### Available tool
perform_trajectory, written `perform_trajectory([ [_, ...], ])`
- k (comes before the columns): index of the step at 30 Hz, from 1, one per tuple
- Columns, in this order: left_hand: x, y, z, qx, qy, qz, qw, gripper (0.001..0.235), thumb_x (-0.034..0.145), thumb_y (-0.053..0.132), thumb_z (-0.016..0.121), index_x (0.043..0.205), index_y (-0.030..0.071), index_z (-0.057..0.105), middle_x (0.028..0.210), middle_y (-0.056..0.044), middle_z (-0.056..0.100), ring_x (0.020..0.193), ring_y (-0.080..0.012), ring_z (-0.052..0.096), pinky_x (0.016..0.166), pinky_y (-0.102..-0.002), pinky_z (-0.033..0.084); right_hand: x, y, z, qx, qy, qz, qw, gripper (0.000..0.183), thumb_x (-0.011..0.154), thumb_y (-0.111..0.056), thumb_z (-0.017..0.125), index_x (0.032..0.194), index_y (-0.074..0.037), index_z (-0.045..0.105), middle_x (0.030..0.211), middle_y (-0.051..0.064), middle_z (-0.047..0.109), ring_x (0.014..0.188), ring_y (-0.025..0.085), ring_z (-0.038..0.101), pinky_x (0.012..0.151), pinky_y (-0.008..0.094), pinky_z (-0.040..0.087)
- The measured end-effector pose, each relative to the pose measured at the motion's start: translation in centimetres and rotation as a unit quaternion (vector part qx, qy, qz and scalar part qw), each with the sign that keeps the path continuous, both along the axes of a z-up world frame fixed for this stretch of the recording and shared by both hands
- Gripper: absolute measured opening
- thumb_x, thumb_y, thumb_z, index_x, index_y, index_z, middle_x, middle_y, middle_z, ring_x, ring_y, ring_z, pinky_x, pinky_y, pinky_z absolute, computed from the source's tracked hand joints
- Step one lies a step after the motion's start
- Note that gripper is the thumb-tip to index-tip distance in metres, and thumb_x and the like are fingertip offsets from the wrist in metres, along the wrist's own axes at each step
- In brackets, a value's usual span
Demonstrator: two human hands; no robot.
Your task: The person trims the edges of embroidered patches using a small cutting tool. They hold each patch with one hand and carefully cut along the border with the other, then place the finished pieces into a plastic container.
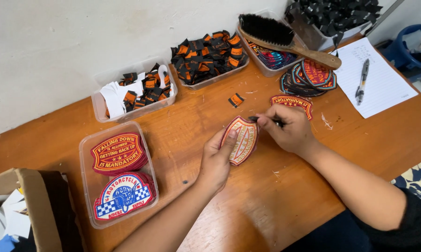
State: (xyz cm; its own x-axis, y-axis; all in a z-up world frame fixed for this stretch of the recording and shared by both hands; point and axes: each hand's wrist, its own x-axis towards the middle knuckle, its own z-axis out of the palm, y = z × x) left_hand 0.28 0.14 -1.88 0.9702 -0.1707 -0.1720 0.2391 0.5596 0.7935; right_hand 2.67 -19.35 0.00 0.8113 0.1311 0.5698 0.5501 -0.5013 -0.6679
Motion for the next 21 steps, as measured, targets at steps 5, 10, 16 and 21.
perform_trajectory([
  [5, -0.4, -0.2, 0.2, -0.057, 0.028, 0.014, 0.998, 0.032, 0.100, 0.018, 0.065, 0.122, -0.005, 0.071, 0.095, -0.017, 0.075, 0.086, -0.0208, 0.073, 0.074, -0.034, 0.061, 0.8, -1.2, 0.4, -0.127, 0.023, -0.078, 0.989, 0.022, 0.098, -0.027, 0.073, 0.108, -0.007, 0.070, 0.077, 0.012, 0.069, 0.072, 0.029, 0.066, 0.065, 0.038, 0.052],
  [10, -0.4, -0.2, 1.8, -0.108, 0.042, 0.010, 0.993, 0.039, 0.102, 0.024, 0.058, 0.120, -0.010, 0.063, 0.096, -0.033, 0.073, 0.084, -0.0397, 0.076, 0.069, -0.047, 0.065, 0.6, -1.4, 0.0, -0.330, 0.036, -0.104, 0.937, 0.032, 0.099, -0.033, 0.064, 0.125, -0.015, 0.063, 0.100, 0.008, 0.063, 0.082, 0.037, 0.072, 0.069, 0.050, 0.060],
  [16, -0.2, 0.3, 1.1, -0.095, 0.071, -0.003, 0.993, 0.045, 0.101, 0.022, 0.050, 0.133, -0.007, 0.059, 0.113, -0.025, 0.070, 0.093, -0.0342, 0.070, 0.088, -0.056, 0.061, 0.9, -1.8, -0.9, -0.353, -0.046, -0.103, 0.929, 0.025, 0.094, -0.036, 0.070, 0.104, -0.013, 0.069, 0.100, 0.010, 0.056, 0.091, 0.030, 0.057, 0.081, 0.043, 0.046],
  [21, -0.3, -0.1, 1.7, -0.074, 0.088, 0.053, 0.992, 0.047, 0.101, 0.021, 0.048, 0.132, -0.012, 0.057, 0.122, -0.030, 0.066, 0.105, -0.0389, 0.066, 0.094, -0.061, 0.057, 0.3, -3.0, -0.3, -0.347, 0.007, -0.127, 0.929, 0.059, 0.085, -0.064, 0.071, 0.123, -0.018, 0.069, 0.113, 0.007, 0.061, 0.100, 0.031, 0.055, 0.082, 0.049, 0.047],
])
